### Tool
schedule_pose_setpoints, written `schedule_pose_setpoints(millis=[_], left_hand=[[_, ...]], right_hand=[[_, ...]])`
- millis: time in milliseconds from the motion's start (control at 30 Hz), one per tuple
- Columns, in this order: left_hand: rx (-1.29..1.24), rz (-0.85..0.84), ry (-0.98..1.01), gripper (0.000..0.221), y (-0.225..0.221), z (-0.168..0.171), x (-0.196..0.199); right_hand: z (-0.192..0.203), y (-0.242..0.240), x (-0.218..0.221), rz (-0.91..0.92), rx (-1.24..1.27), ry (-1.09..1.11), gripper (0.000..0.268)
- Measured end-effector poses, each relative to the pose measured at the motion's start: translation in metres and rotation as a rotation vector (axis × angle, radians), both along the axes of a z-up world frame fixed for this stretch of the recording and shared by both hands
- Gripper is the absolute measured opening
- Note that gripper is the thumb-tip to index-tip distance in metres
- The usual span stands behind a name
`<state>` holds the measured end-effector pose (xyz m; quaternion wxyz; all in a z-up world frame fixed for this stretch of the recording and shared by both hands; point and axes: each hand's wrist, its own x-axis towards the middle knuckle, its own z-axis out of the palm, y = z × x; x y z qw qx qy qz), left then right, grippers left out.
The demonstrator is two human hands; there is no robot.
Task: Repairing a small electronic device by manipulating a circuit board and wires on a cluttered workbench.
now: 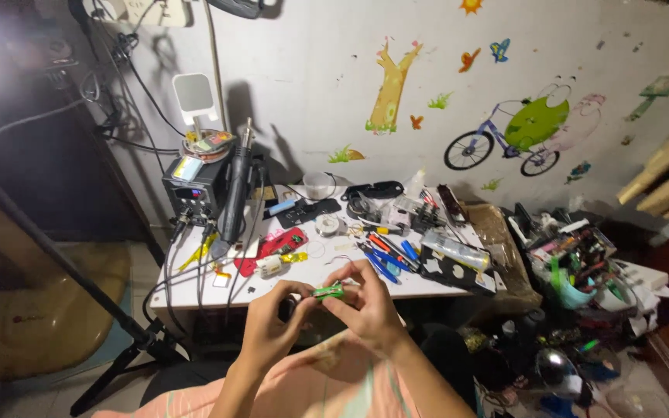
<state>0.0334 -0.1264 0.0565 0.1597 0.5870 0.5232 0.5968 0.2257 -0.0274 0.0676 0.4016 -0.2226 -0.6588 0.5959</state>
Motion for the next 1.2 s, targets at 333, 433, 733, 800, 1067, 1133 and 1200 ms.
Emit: schedule_pose_setpoints(millis=[333,433,733,800,1067,1133,1200], left_hand=[[0.036,0.435,-0.389,0.005,-0.003,-0.008,-0.051],[0.096,0.466,-0.537,0.002,0.0,-0.019,-0.061],[0.203,0.593,-0.155,0.003,-0.005,-0.036,-0.085],[0.265,0.483,-0.17,0.005,-0.008,-0.027,-0.086],[0.34,0.384,-0.069,0.009,-0.006,-0.022,-0.088],[0.347,0.367,-0.06,0.009,-0.005,-0.021,-0.088],[0.369,0.352,0.029,0.007,-0.004,-0.022,-0.088]], right_hand=[[0.028,0.13,-0.114,0.176,0.236,0.038,0.015],[0.023,0.177,-0.162,-0.218,0.436,-0.315,0.028],[-0.046,0.273,-0.267,-0.176,1.019,-0.332,0.054],[-0.036,0.267,-0.264,-0.123,1.032,-0.32,0.055],[-0.023,0.25,-0.24,-0.36,1.236,-0.137,0.022],[-0.009,0.229,-0.216,-0.457,1.262,-0.096,0.021],[0.004,0.205,-0.185,-0.636,1.265,0.033,0.012]])
